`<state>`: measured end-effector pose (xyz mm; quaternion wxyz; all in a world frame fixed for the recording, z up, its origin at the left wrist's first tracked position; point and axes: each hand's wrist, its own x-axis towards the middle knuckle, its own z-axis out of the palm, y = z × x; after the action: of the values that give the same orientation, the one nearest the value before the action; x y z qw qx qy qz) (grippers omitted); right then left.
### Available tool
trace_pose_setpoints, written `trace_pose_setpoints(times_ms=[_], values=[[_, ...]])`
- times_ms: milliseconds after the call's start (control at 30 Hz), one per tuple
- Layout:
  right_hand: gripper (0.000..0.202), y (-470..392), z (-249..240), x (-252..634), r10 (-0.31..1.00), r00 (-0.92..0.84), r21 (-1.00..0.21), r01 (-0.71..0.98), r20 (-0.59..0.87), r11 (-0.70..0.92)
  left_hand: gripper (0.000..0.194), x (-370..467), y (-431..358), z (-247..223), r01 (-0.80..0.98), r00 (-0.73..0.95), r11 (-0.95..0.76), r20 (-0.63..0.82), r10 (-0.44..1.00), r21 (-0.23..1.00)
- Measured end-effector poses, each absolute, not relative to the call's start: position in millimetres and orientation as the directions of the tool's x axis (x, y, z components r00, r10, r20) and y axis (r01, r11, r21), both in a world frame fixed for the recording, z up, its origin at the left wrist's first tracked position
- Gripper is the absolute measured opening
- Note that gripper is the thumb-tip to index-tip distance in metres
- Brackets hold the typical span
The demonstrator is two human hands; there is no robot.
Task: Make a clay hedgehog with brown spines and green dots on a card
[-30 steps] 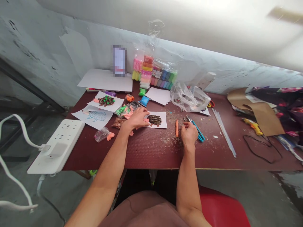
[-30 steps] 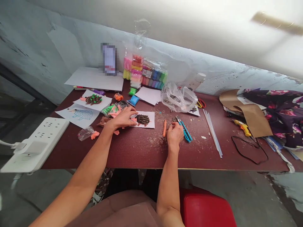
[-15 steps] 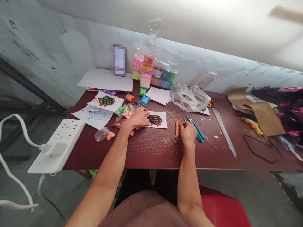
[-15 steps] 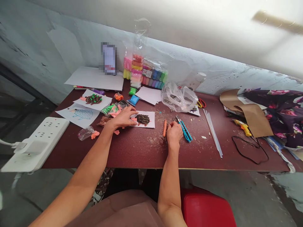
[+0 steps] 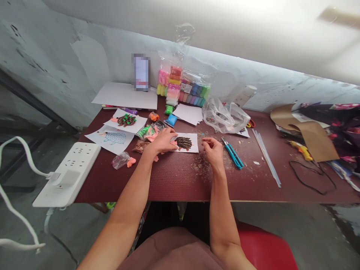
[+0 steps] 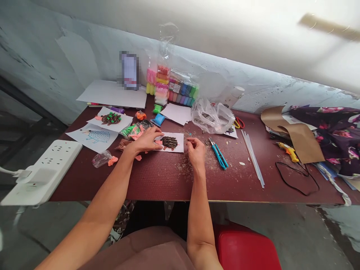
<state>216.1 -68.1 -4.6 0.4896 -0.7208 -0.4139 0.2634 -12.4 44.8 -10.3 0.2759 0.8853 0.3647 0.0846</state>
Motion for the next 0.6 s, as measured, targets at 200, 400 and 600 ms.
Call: trace_pose_setpoints(times_ms=[200,400,600], values=[[0.023,-62.3,-11.9,204.9,0.861,0.508,-0.946,0.284,0.012,-0.155,0.057,-12.5,43.2,-9.1,0.603,0.709,-0.570,-0.046,0.704,0.558],[0.023,-61.2,-25.2,209.7,0.865,0.500,-0.905,0.347,-0.042,-0.245,0.053,-12.7,42.1,-5.5,0.602,0.710,-0.568,-0.049,0.703,0.561],[0.019,-60.8,-25.2,209.7,0.869,0.494,-0.827,0.472,-0.040,-0.306,0.057,-13.1,43.1,-6.6,0.598,0.712,-0.566,-0.052,0.700,0.568]])
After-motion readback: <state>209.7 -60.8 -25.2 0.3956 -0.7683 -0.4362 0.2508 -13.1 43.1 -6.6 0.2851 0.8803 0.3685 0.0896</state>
